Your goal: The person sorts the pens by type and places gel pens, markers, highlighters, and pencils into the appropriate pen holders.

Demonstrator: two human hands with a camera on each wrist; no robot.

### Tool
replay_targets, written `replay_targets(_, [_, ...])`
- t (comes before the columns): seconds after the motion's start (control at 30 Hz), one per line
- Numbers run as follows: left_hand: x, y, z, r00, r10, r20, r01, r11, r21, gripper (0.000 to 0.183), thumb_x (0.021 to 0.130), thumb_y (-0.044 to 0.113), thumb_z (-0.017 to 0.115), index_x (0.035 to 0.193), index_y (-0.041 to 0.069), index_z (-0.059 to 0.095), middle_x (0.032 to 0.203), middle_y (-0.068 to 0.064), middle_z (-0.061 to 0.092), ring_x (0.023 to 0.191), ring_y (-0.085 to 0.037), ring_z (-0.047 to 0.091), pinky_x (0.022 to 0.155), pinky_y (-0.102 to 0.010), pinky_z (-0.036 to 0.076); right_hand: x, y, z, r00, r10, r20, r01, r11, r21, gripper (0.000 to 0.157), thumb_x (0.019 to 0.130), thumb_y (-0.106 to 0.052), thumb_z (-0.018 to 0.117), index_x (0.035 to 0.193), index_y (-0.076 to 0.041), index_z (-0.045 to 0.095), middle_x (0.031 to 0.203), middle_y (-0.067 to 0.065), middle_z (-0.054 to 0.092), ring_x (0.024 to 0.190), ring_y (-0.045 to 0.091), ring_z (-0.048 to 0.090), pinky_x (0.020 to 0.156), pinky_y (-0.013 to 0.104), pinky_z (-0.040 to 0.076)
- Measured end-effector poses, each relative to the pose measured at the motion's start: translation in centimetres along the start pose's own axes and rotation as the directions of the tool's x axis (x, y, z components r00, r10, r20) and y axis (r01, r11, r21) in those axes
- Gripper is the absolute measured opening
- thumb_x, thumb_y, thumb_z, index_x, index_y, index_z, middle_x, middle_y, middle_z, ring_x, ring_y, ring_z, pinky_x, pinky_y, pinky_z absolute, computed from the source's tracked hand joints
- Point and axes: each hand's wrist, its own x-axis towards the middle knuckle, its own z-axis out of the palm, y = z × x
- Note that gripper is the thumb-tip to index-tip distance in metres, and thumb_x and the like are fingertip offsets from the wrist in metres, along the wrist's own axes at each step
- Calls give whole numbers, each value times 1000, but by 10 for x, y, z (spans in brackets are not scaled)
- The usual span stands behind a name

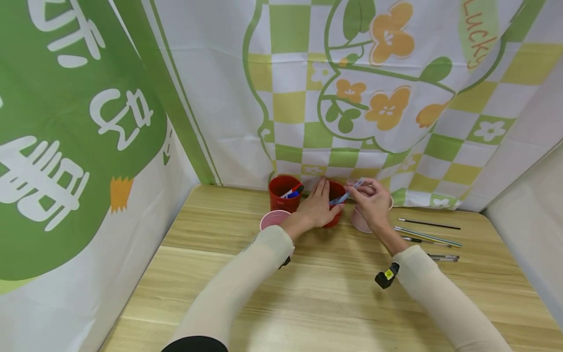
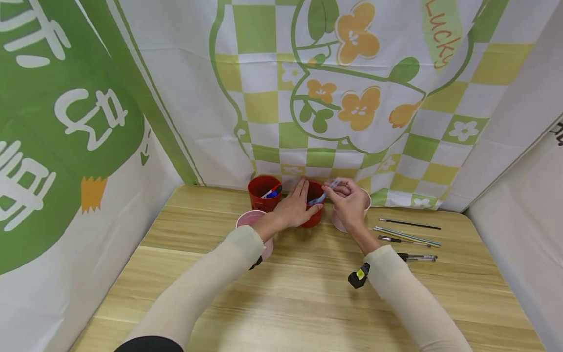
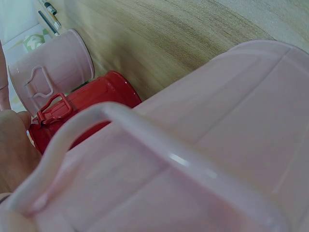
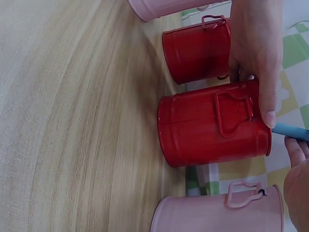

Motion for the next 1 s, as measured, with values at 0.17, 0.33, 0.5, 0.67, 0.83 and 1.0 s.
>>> replay_targets(0.17, [1, -1, 1, 1000, -2, 6, 2, 1000, -15, 91, 110, 62, 38, 170, 8, -2, 179, -6, -10, 164, -25, 9, 124, -52, 34, -2, 0, 2, 1000, -4, 18, 4, 1000, -3, 33, 89, 15, 75, 115, 24, 57, 100, 11, 81, 87, 9, 79, 67, 18, 59])
replay_targets(0.33, [0, -1, 1, 1000, 9, 1, -9, 1000, -17, 91, 110, 62, 39, 170, 7, -2, 179, -6, -9, 164, -26, 10, 123, -50, 36, -1, 1, 2, 999, -15, 47, 17, 999, -48, 35, 90, 14, 75, 119, 24, 57, 112, 35, 73, 90, 7, 78, 74, 19, 60])
replay_targets(0.5, [1, -1, 0, 1000, 17, 13, -17, 1000, -16, 90, 110, 61, 37, 170, 7, -2, 179, -7, -9, 164, -26, 9, 124, -46, 34, -1, 1, -2, 997, -8, 78, 14, 997, -79, 39, 91, 15, 73, 126, 24, 57, 122, 47, 62, 97, 8, 78, 84, 22, 60])
replay_targets(0.67, [1, 0, 1, 1000, 16, 13, -16, 1000, -14, 90, 110, 62, 37, 171, 7, -1, 179, -7, -9, 164, -27, 11, 124, -47, 35, 0, -3, -10, 995, -2, 95, 14, 993, -117, 39, 92, 13, 75, 127, 21, 60, 125, 45, 62, 104, 14, 77, 86, 22, 60])
replay_targets(0.83, [2, -1, 1, 1000, 11, 19, -10, 1000, -15, 91, 110, 63, 36, 170, 7, -2, 179, -7, -8, 164, -27, 11, 124, -46, 35, 2, -8, -18, 988, -34, 149, 56, 987, -147, 39, 92, 11, 75, 127, 21, 60, 126, 45, 62, 110, 22, 76, 90, 23, 59])
replay_targets(1.0, [2, 0, -1, 1000, 9, 19, -9, 1000, -25, 91, 110, 62, 38, 170, 7, -1, 179, -8, -7, 164, -27, 11, 125, -45, 34, 2, -14, -26, 982, -50, 183, 82, 981, -173, 39, 92, 11, 76, 127, 20, 61, 126, 44, 63, 109, 20, 76, 92, 24, 59])
